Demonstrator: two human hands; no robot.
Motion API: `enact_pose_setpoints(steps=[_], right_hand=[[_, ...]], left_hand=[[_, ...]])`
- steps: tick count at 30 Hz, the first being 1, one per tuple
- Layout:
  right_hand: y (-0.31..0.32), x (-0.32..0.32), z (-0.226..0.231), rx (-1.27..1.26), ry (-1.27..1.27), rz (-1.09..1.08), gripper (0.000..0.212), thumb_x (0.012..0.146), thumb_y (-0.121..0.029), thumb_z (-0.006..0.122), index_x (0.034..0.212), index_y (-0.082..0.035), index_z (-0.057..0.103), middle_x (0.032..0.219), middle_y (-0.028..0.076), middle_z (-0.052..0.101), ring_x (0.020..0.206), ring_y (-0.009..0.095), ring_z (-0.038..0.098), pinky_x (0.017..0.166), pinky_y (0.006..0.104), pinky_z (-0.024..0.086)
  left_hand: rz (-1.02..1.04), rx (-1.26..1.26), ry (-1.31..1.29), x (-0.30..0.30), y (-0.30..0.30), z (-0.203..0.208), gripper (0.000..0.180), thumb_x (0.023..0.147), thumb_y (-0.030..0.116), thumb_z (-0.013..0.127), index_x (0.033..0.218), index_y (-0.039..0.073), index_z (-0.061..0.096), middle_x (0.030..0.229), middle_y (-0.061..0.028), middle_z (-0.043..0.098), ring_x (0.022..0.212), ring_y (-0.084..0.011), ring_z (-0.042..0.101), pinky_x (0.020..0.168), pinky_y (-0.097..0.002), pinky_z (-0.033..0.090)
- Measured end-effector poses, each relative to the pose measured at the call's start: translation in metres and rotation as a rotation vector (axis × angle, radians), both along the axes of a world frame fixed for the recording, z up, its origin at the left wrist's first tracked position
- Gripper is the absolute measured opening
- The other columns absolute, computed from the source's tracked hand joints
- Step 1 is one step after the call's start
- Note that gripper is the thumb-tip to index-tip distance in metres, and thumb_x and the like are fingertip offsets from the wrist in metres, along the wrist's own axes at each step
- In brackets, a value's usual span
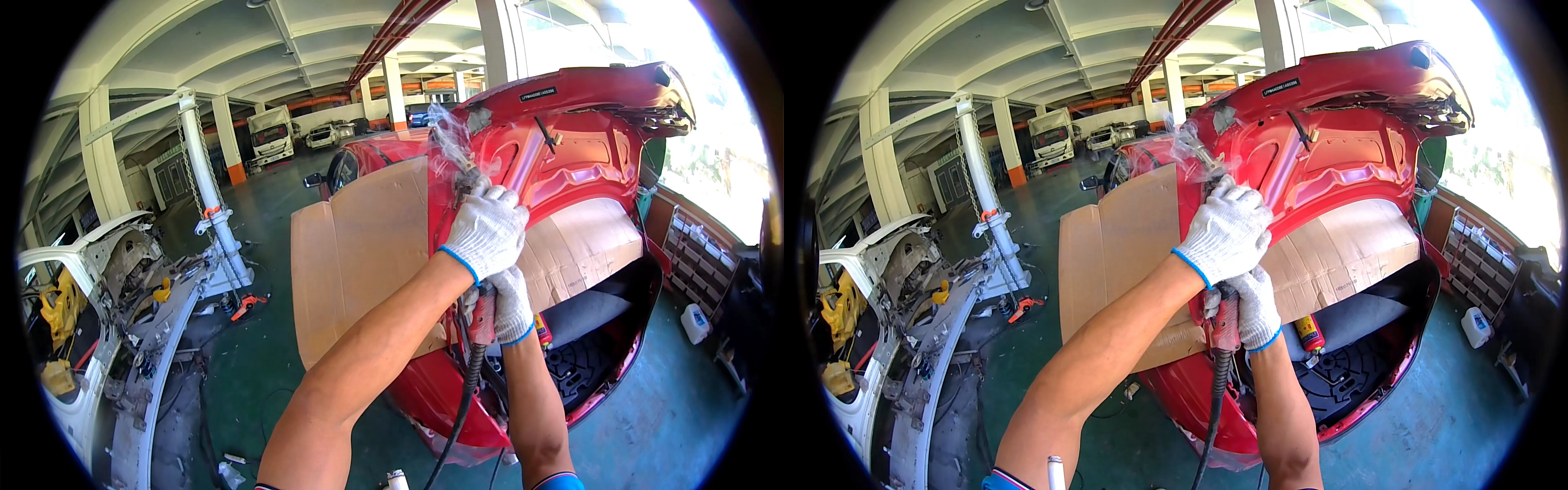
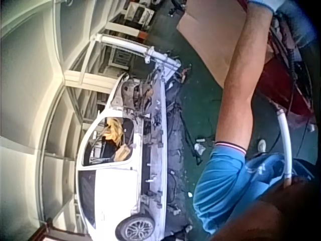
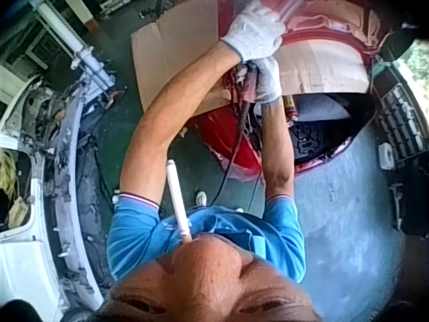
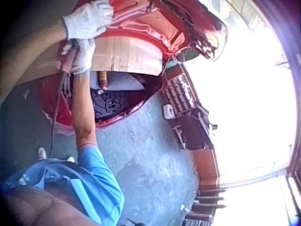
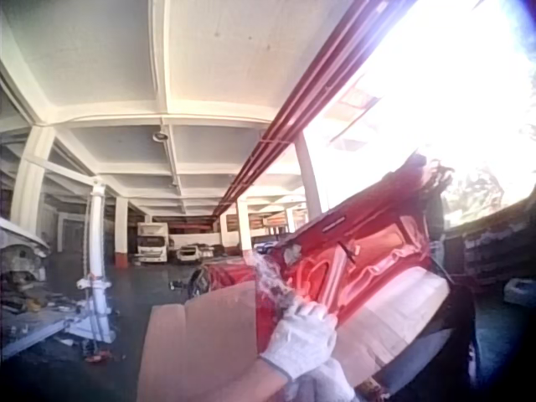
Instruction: The person uses a hammer to chip away material from the underside of a red car hood, then switches to a welding torch to weld the same area. The person wears gloves and works in a garage with other vehicles visible in the background.
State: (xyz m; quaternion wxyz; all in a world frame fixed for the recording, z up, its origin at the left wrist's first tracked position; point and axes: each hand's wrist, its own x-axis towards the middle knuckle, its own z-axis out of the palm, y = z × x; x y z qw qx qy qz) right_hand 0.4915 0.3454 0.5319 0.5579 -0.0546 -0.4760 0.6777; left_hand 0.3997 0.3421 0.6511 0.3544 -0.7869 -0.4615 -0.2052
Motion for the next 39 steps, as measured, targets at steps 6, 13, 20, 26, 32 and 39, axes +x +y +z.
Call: enact_pose_setpoints(steps=[6, 13, 20, 26, 32, 39], right_hand=[[0.002, 0.000, -0.002, 0.001, 0.001, 0.038, 0.029, 0.095, -0.015, 0.065, 0.113, 0.006, 0.057, 0.079, 0.016, 0.069, 0.054, 0.024, 0.067, 0.050, 0.0348, 0.057], [-0.004, 0.000, 0.004, 0.019, -0.007, -0.017, 0.029, 0.095, -0.015, 0.064, 0.113, 0.007, 0.057, 0.080, 0.016, 0.068, 0.054, 0.024, 0.066, 0.050, 0.0359, 0.057], [-0.004, 0.000, 0.003, -0.009, 0.004, 0.006, 0.029, 0.092, -0.015, 0.066, 0.111, 0.006, 0.059, 0.080, 0.015, 0.068, 0.056, 0.024, 0.067, 0.052, 0.0352, 0.057], [-0.010, 0.003, 0.008, -0.005, -0.028, 0.020, 0.029, 0.092, -0.017, 0.066, 0.111, 0.004, 0.061, 0.080, 0.013, 0.068, 0.059, 0.024, 0.067, 0.054, 0.0354, 0.057], [-0.008, 0.019, -0.045, 0.352, -0.246, -0.487, 0.032, 0.098, -0.021, 0.065, 0.127, -0.006, 0.065, 0.119, 0.010, 0.069, 0.113, 0.025, 0.065, 0.096, 0.0388, 0.055], [-0.090, 0.076, -0.050, -0.184, 0.040, 0.066, 0.050, 0.089, -0.010, 0.071, 0.130, 0.009, 0.049, 0.111, 0.029, 0.070, 0.060, 0.026, 0.070, 0.056, 0.0349, 0.059]], left_hand=[[-0.005, 0.021, 0.007, -0.001, 0.000, 0.000, 0.029, 0.090, 0.032, 0.066, 0.104, 0.009, 0.075, 0.109, -0.0126, 0.067, 0.115, -0.0281, 0.062, 0.115, -0.0467, 0.037], [0.003, 0.010, 0.021, 0.000, -0.002, 0.002, 0.028, 0.089, 0.032, 0.066, 0.103, 0.009, 0.075, 0.107, -0.0127, 0.068, 0.115, -0.0279, 0.063, 0.114, -0.0468, 0.037], [-0.073, 0.039, -0.050, -0.003, 0.000, -0.002, 0.027, 0.088, 0.030, 0.066, 0.101, 0.009, 0.075, 0.105, -0.0133, 0.068, 0.112, -0.0287, 0.063, 0.110, -0.0482, 0.040], [-0.087, 0.058, -0.034, -0.002, -0.004, 0.000, 0.026, 0.086, 0.030, 0.068, 0.098, 0.008, 0.075, 0.104, -0.0121, 0.067, 0.109, -0.0274, 0.063, 0.110, -0.0477, 0.040], [-0.516, 0.141, -0.202, 0.012, -0.077, -0.037, 0.026, 0.085, 0.024, 0.075, 0.104, 0.006, 0.070, 0.114, -0.0146, 0.065, 0.117, -0.0358, 0.062, 0.111, -0.0539, 0.044], [-0.401, -0.550, -0.566, -0.071, -0.245, -0.190, 0.041, 0.080, 0.011, 0.084, 0.117, 0.001, 0.071, 0.131, -0.0156, 0.064, 0.117, -0.0361, 0.066, 0.103, -0.0461, 0.052]])
